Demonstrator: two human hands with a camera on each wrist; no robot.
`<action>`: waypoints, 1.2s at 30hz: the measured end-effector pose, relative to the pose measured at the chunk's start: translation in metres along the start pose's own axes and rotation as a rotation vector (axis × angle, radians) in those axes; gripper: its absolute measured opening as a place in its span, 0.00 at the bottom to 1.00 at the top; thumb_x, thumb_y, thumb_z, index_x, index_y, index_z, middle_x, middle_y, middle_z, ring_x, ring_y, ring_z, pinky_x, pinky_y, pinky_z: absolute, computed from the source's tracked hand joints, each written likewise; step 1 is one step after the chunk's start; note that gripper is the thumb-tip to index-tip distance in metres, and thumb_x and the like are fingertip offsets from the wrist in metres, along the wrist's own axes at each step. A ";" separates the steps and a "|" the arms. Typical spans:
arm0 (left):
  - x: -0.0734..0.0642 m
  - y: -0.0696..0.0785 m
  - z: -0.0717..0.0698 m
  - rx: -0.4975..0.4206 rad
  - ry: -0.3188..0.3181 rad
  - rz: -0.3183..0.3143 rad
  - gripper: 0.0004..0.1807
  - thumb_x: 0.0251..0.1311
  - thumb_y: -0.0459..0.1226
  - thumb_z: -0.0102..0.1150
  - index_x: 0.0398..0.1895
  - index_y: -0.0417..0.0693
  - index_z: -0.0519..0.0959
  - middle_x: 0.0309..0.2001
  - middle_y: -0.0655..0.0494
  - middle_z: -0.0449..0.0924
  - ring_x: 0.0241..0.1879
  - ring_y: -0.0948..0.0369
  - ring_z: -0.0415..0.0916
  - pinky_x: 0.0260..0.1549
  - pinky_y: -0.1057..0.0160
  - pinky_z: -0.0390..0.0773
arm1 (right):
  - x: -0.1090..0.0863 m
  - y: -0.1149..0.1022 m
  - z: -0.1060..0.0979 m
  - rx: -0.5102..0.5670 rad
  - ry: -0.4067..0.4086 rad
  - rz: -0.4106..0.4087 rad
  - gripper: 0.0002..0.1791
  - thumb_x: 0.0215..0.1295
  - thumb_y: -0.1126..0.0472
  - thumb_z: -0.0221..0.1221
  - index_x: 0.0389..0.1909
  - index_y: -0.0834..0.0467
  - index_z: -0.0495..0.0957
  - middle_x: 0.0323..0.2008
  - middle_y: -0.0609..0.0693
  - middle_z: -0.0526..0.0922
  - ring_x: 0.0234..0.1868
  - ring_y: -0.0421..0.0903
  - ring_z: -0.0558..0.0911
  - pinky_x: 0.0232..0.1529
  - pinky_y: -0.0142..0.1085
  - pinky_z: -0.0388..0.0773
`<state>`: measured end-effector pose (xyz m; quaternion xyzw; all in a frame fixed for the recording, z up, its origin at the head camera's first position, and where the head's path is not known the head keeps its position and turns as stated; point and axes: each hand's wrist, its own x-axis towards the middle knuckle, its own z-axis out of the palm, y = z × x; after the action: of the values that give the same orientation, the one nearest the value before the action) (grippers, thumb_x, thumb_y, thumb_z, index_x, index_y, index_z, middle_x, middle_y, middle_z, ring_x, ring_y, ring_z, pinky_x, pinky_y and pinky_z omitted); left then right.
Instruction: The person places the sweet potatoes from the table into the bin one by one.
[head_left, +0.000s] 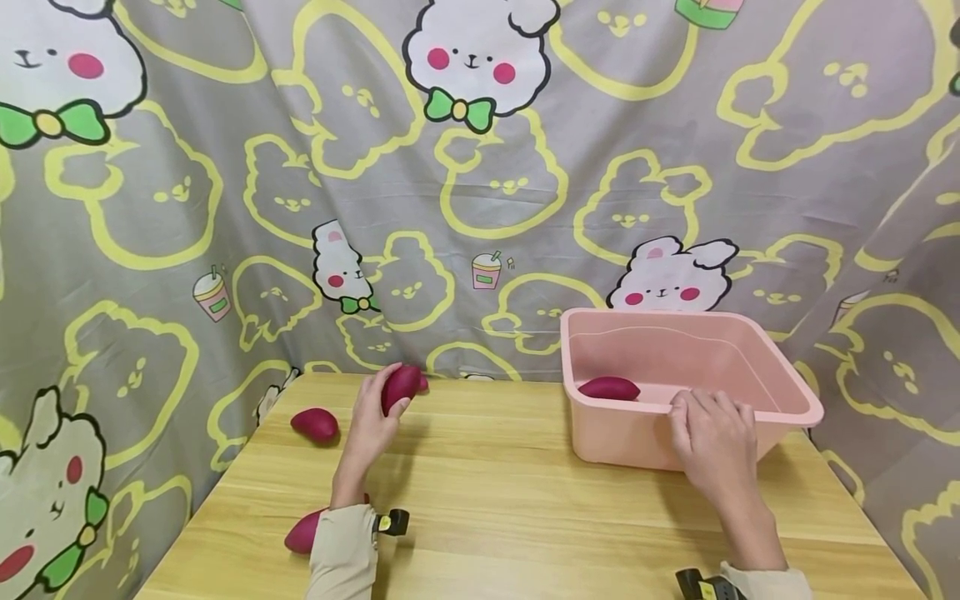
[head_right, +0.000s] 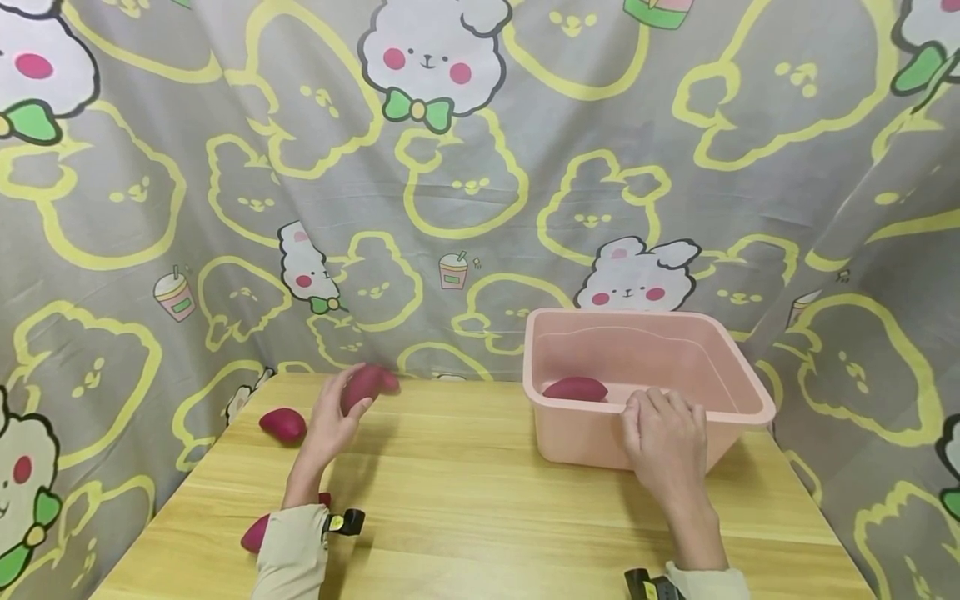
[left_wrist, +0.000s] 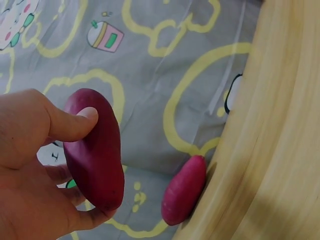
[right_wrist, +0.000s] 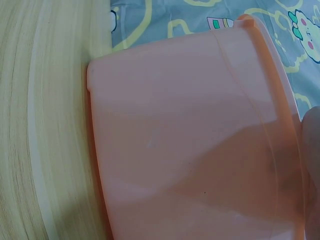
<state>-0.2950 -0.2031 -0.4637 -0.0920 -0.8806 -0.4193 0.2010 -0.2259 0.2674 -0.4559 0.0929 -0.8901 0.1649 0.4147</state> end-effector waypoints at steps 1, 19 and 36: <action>0.000 0.001 0.000 -0.001 0.001 0.001 0.31 0.65 0.27 0.65 0.72 0.46 0.70 0.60 0.34 0.69 0.57 0.39 0.70 0.54 0.39 0.71 | 0.000 0.000 0.000 -0.001 -0.002 -0.001 0.15 0.74 0.60 0.44 0.25 0.54 0.68 0.24 0.51 0.75 0.34 0.58 0.73 0.41 0.56 0.62; -0.003 0.016 -0.002 0.012 0.031 0.061 0.32 0.63 0.27 0.67 0.71 0.46 0.72 0.58 0.35 0.69 0.54 0.39 0.72 0.51 0.38 0.75 | 0.002 0.000 0.000 -0.005 -0.018 0.007 0.15 0.74 0.60 0.45 0.25 0.54 0.70 0.25 0.50 0.76 0.35 0.58 0.73 0.42 0.57 0.62; -0.002 0.027 -0.004 0.014 0.031 0.150 0.33 0.61 0.25 0.68 0.70 0.46 0.74 0.59 0.35 0.69 0.54 0.39 0.73 0.52 0.38 0.75 | 0.000 0.000 -0.001 -0.016 -0.014 0.005 0.14 0.74 0.60 0.45 0.25 0.54 0.69 0.24 0.51 0.75 0.35 0.58 0.73 0.41 0.56 0.62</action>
<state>-0.2831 -0.1891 -0.4441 -0.1500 -0.8708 -0.3984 0.2461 -0.2248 0.2675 -0.4548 0.0885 -0.8945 0.1580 0.4087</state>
